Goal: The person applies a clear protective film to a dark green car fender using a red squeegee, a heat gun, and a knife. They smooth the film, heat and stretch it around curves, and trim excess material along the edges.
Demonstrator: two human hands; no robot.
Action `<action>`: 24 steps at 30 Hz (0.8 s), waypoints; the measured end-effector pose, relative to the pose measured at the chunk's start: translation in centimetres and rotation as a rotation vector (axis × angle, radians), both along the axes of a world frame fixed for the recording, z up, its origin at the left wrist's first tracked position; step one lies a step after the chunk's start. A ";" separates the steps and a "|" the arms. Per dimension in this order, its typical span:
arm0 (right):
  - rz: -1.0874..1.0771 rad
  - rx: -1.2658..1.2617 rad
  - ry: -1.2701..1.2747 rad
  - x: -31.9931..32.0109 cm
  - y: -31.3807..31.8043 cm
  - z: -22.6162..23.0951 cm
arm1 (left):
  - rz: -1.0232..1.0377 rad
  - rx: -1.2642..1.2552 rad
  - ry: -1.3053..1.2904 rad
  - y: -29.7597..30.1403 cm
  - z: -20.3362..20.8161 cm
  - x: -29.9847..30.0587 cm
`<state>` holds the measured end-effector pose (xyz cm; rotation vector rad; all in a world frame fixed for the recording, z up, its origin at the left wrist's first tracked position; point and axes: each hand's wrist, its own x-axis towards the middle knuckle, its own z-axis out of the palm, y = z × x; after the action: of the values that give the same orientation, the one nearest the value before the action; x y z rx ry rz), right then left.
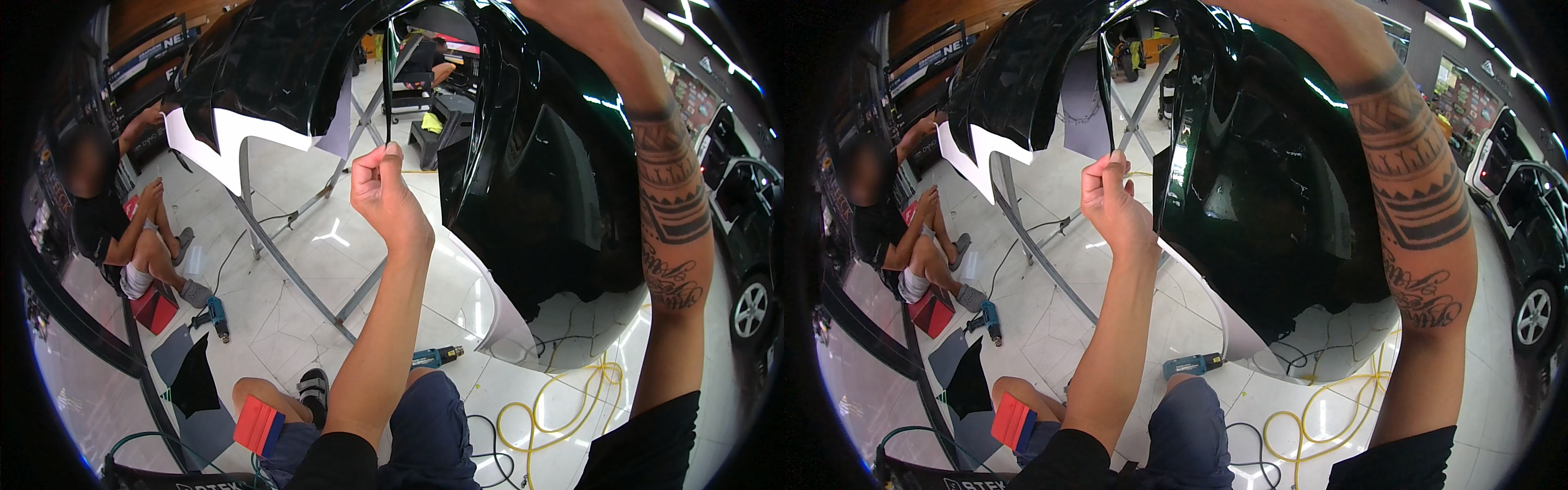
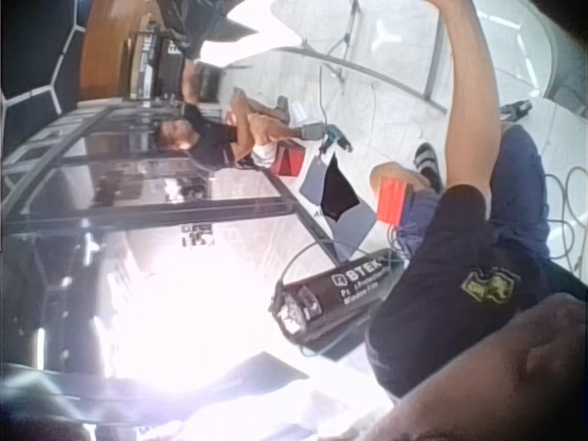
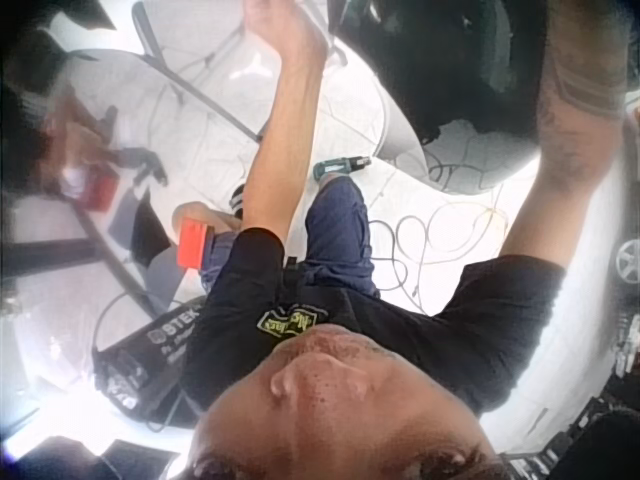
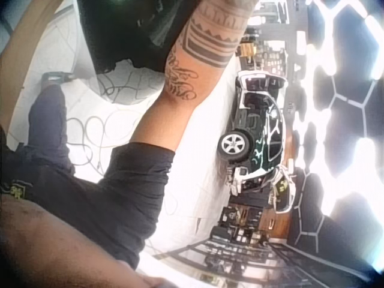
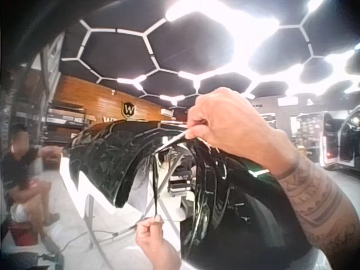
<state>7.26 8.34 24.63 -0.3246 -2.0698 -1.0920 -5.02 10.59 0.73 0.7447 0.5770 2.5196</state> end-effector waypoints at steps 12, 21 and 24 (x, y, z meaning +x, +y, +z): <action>-0.057 -0.083 0.039 0.2 -0.9 -0.4 | 0.000 0.024 -0.052 -0.1 0.3 0.1; -0.200 -0.068 0.074 1.8 -2.2 -0.1 | -0.067 0.019 -0.052 0.2 0.4 1.8; -0.120 -0.081 0.068 0.4 -1.3 -0.5 | 0.006 0.001 -0.046 -0.1 0.0 -0.2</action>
<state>7.64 7.05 24.10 -0.5252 -2.0594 -1.0544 -5.19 10.49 0.76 0.6841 0.5631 2.5359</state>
